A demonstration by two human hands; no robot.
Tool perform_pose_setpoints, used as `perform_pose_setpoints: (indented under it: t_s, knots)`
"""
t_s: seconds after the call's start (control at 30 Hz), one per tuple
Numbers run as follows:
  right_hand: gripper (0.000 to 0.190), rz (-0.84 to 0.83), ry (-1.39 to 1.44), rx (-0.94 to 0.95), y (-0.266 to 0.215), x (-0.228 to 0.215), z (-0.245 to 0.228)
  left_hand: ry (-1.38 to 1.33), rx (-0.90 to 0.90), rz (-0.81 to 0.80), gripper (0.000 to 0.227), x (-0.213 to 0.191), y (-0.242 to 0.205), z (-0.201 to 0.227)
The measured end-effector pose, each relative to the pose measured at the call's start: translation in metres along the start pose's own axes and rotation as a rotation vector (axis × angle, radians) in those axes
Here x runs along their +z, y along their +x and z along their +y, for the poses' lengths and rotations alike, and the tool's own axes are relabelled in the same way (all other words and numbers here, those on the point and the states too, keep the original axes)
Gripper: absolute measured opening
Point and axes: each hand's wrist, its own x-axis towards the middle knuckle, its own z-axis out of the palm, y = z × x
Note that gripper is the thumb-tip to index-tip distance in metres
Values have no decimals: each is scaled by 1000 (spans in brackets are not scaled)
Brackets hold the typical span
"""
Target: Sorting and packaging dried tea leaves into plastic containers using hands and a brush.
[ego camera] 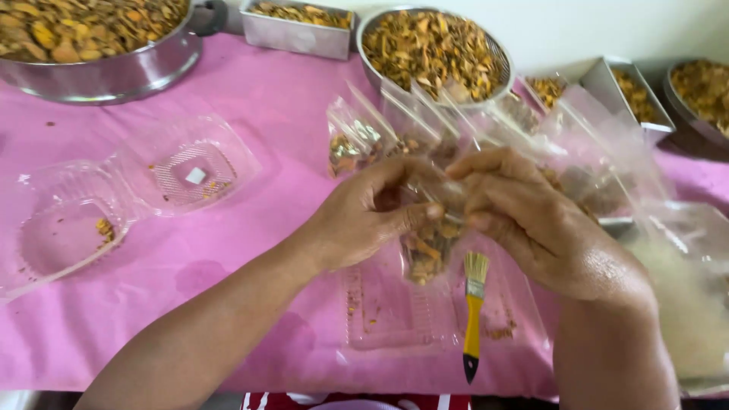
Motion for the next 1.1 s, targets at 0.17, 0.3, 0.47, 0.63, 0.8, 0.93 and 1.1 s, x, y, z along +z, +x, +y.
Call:
perform_pose_setpoints:
  t_s: [0.17,0.3,0.47,0.63,0.8,0.93,1.1]
  knots:
    - [7,216,-108,92,-1,12,18,-182,-72,145,16,-5,8,-25]
    - [11,399,120,311,-13,18,23,-40,9,201,7,-2,9,-36]
    - [12,572,116,343,-10,34,11,-69,79,219,3,6,7,-36]
    - [9,637,49,329,-14,43,19,-8,153,305,6,7,5,-33]
    - [18,307,-17,252,-15,32,31,-6,50,270,11,0,7,-37]
    - [32,151,-23,468,-28,34,31,26,86,245,10,10,3,-35]
    - [44,-213,-110,417,-17,22,16,47,349,195,10,14,0,-38]
